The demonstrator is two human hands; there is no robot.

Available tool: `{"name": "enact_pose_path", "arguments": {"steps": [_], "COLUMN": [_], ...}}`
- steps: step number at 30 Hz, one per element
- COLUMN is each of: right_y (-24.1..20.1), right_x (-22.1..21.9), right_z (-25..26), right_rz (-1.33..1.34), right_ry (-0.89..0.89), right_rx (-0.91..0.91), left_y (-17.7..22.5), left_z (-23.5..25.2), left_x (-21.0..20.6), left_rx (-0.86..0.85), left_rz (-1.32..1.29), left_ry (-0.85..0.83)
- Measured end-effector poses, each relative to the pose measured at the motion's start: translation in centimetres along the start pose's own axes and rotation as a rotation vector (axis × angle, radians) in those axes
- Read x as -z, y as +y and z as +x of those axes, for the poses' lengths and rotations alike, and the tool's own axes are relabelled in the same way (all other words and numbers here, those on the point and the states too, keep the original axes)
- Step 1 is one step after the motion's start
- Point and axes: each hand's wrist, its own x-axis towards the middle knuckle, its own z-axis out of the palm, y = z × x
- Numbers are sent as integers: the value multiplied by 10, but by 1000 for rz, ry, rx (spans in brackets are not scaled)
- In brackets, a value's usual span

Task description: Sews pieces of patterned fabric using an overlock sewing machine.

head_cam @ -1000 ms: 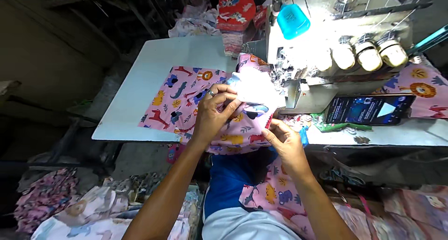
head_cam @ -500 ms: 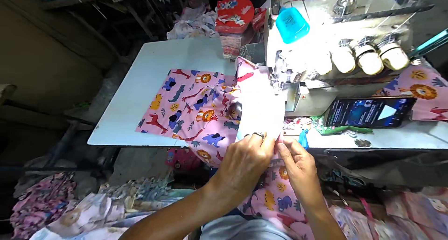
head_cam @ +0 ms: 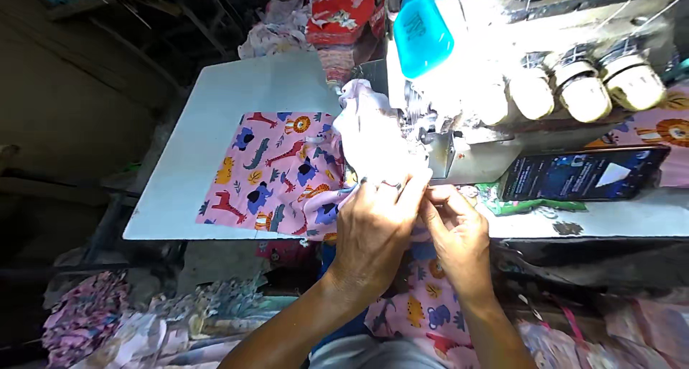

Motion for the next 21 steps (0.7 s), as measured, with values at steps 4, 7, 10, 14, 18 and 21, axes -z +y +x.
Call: {"name": "enact_pose_path", "arguments": {"steps": [4,7,10,14,18,21], "right_y": [-2,-5,-5,-7,-10,-14], "right_x": [4,7,8,7,9,9], "right_z": [0,-1,-1,0,0,-2], "right_rz": [107,200,210,218,136,148], "right_ry": [-7,-33,-24,23,43,27], "right_rx": [-40,-93,-91,-74,4,-8], "left_y": [-16,-24,-29,-30,-26,-21], "left_z": [-17,-20,-21,-17,-13,-15], "left_x": [-18,-24,-22,-17,-13,-10], "left_rx": [-29,-60,-79,-110,-109,-114], "left_rz": [-125,-187,-248,-239,-229,-196], "left_ry": [75,129,186,213,240,206]}}
